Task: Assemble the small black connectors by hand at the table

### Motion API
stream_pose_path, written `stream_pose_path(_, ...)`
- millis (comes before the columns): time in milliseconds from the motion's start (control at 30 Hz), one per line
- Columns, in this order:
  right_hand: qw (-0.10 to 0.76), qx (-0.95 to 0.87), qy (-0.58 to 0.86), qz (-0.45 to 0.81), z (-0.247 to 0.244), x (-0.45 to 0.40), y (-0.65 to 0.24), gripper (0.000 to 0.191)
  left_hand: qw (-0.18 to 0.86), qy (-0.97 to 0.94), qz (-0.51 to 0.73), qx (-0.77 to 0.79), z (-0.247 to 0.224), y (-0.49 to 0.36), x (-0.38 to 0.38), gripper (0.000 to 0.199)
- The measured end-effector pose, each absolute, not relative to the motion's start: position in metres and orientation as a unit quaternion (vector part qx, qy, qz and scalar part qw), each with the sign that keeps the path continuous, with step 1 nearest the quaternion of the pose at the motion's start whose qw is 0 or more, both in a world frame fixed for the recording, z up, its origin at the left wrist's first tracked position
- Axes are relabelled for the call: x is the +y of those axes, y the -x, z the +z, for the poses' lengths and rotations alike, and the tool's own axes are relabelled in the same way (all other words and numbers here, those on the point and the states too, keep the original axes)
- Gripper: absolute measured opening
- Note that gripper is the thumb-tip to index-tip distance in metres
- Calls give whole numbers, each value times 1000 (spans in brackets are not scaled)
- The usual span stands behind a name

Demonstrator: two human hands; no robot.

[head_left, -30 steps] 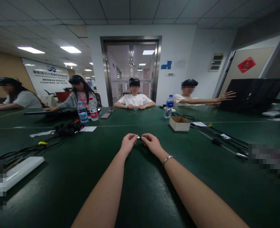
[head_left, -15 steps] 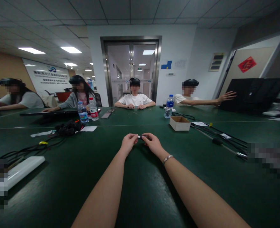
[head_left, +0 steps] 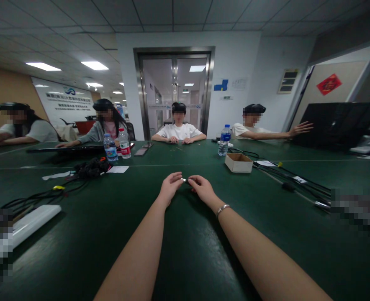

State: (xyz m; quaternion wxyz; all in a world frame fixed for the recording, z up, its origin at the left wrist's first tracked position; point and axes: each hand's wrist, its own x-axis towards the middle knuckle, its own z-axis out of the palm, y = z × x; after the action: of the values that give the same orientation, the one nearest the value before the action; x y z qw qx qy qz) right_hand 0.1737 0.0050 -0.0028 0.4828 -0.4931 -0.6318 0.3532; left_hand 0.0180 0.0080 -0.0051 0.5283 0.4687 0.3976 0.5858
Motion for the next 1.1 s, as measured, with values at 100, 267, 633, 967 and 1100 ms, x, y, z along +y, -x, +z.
stream_pose_path(100,486,-635,486,352,-3,5,-173,24,520,-461,572,435,-3,-20,7,32)
stream_pose_path(267,484,-642,487,341,-5,7,-174,25,477,-513,535,473,-1,-22,4,23)
stream_pose_path(633,482,-649,481,340,-7,7,-174,27,521,-473,550,450,-4,-22,8,27)
stream_pose_path(967,481,-648,482,341,-9,9,-175,27,506,-521,536,430,-4,-22,5,18)
stream_pose_path(1100,481,-648,482,341,-7,7,-175,27,510,-509,541,434,-2,-23,3,23)
